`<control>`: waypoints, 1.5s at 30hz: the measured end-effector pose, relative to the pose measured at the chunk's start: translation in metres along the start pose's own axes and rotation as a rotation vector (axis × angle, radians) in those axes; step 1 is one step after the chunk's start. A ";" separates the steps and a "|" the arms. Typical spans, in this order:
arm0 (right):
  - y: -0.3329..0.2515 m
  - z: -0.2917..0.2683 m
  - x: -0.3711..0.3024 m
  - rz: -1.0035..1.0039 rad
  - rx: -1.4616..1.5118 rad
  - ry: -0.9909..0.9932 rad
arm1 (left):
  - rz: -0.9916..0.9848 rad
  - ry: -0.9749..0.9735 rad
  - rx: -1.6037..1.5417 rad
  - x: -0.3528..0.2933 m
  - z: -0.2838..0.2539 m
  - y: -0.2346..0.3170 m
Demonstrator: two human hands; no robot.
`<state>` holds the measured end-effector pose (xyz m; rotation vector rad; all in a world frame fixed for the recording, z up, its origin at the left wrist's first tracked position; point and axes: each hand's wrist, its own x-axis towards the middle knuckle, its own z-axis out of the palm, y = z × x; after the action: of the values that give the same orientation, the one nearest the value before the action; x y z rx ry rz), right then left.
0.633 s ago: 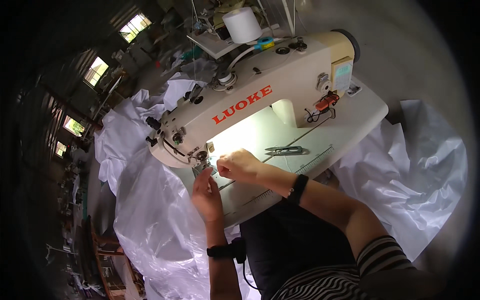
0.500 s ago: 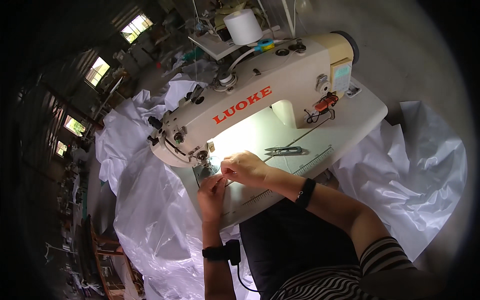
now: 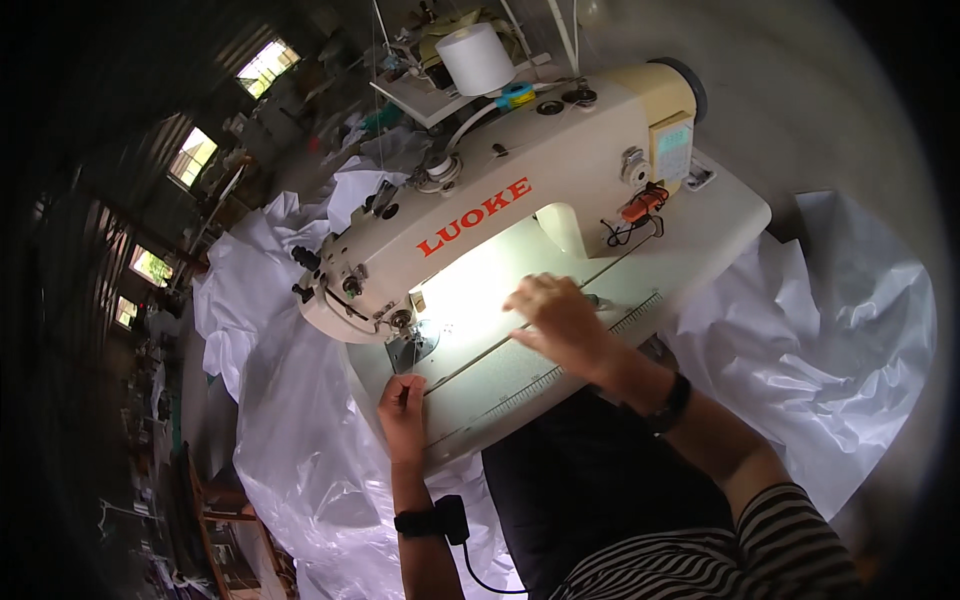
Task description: The recorder uses an industrial sewing machine to stitch together large white plastic sheets.
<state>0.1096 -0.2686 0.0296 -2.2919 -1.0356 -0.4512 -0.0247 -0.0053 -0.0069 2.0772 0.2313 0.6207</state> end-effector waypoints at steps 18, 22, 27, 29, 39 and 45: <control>-0.041 0.030 0.015 0.314 0.678 -0.499 | -0.115 0.082 -0.313 0.011 0.029 0.013; -0.054 0.049 0.021 0.269 0.651 -0.465 | -0.104 0.083 -0.328 0.011 0.028 0.012; -0.044 0.051 0.024 0.177 0.532 -0.278 | -0.093 0.080 -0.245 0.013 0.028 0.011; -0.032 0.041 0.024 0.241 0.368 -0.193 | -0.084 0.074 -0.005 0.015 0.026 0.009; 0.029 0.020 0.006 0.060 -0.084 0.190 | -0.022 0.179 0.404 0.054 0.029 -0.001; 0.064 -0.108 0.026 -0.048 -0.060 0.614 | -0.001 0.227 0.413 0.049 0.020 -0.011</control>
<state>0.1681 -0.3557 0.1032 -1.9725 -0.7656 -1.1286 0.0283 0.0053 -0.0079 2.3968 0.5275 0.8669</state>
